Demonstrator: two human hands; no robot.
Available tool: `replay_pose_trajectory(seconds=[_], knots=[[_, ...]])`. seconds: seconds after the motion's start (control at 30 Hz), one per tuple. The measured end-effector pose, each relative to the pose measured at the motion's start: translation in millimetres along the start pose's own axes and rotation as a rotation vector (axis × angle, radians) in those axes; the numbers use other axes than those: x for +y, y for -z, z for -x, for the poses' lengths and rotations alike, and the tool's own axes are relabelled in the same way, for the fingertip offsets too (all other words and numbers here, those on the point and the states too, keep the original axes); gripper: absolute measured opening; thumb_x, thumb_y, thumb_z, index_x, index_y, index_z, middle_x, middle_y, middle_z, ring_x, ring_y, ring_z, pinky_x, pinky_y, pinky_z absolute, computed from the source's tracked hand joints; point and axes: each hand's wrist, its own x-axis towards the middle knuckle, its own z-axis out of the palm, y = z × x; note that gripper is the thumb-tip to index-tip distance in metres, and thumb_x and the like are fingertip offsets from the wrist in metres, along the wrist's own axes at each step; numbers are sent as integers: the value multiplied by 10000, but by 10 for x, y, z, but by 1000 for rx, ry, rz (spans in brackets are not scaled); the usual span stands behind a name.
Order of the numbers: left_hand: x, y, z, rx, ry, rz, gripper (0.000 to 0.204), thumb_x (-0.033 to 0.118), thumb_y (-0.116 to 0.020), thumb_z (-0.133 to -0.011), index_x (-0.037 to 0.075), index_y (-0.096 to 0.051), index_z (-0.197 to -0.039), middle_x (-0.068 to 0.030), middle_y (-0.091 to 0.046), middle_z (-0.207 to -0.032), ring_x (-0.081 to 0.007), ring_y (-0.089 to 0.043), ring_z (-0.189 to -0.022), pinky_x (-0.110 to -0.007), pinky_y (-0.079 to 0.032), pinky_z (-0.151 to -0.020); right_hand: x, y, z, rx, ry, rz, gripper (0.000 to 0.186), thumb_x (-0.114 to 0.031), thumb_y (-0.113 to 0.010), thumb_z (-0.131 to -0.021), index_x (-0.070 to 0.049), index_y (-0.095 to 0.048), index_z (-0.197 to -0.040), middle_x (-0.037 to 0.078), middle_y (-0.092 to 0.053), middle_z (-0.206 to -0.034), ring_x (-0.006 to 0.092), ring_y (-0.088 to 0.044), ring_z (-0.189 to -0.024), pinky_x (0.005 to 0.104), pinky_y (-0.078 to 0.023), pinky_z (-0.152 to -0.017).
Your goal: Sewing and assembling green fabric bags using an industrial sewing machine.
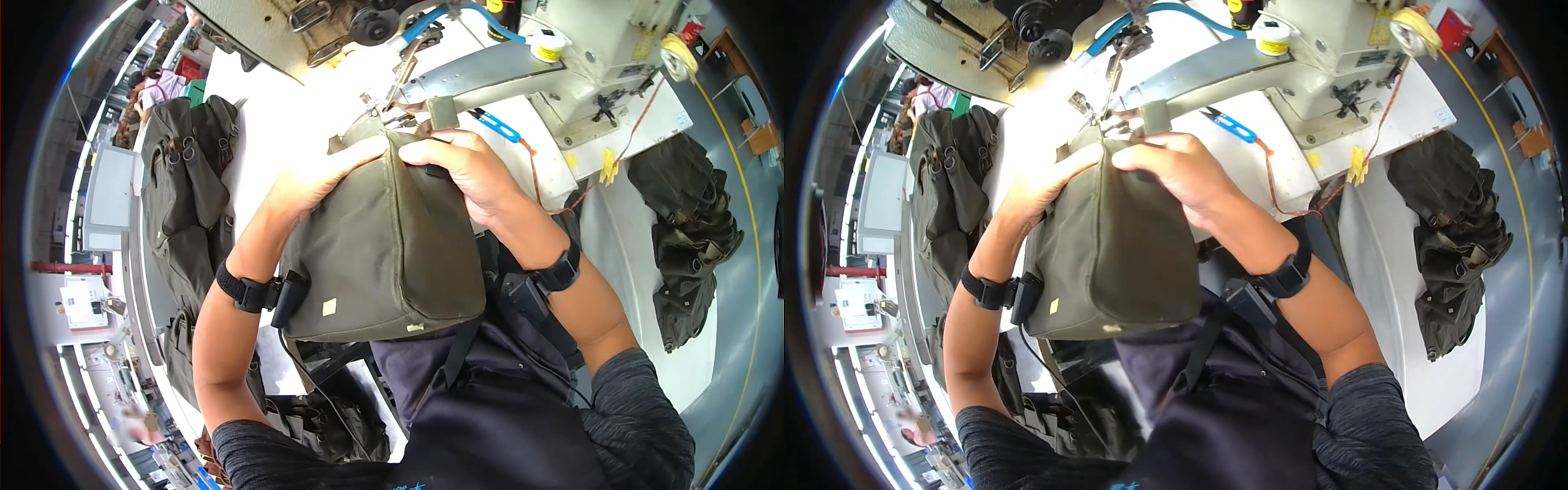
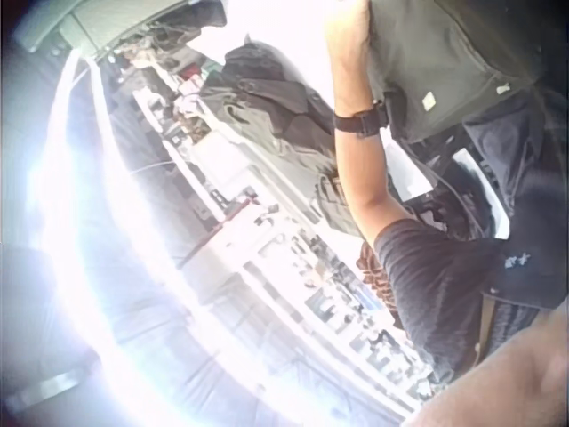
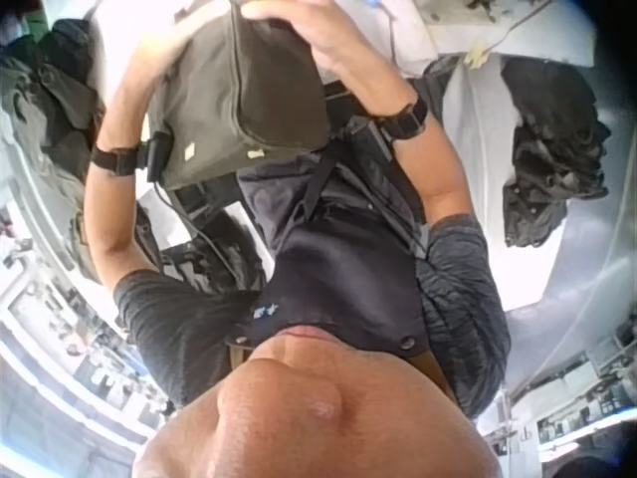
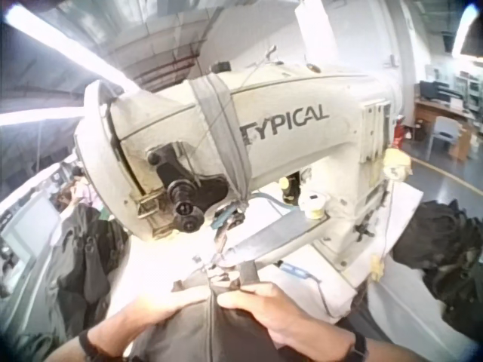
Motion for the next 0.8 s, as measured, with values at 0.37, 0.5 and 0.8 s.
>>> replay_pose_trajectory(seconds=[0.37,0.5,0.8], knots=[[-99,40,-161,16,-179,-99,736,284,-901,-799,47,-615,-1435,-136,-571,-1433,-270,-527,-1297,-399,-422,-1117,-78,-44,-113,9,53,53,235,-165,-765,-915,23,-769,-1055,27,-743,-975,84,-666,-866,245,-518,-804],[-147,84,-240,26,-343,-159,694,315,-891,-807,44,-660,-1402,-129,-661,-1405,-280,-613,-1229,-403,-463,-1095,-255,-166,-54,92,119,296,306,-200,-764,-943,50,-745,-1117,42,-746,-1014,79,-660,-853,260,-530,-791],[-197,158,-267,92,-207,-363,494,355,-898,-800,26,-767,-1144,-80,-754,-1060,-217,-679,-933,-340,-552,-872,-364,-139,-170,376,664,1073,568,-163,-862,-865,4,-586,-1332,99,-756,-1017,141,-741,-964,274,-568,-824]])
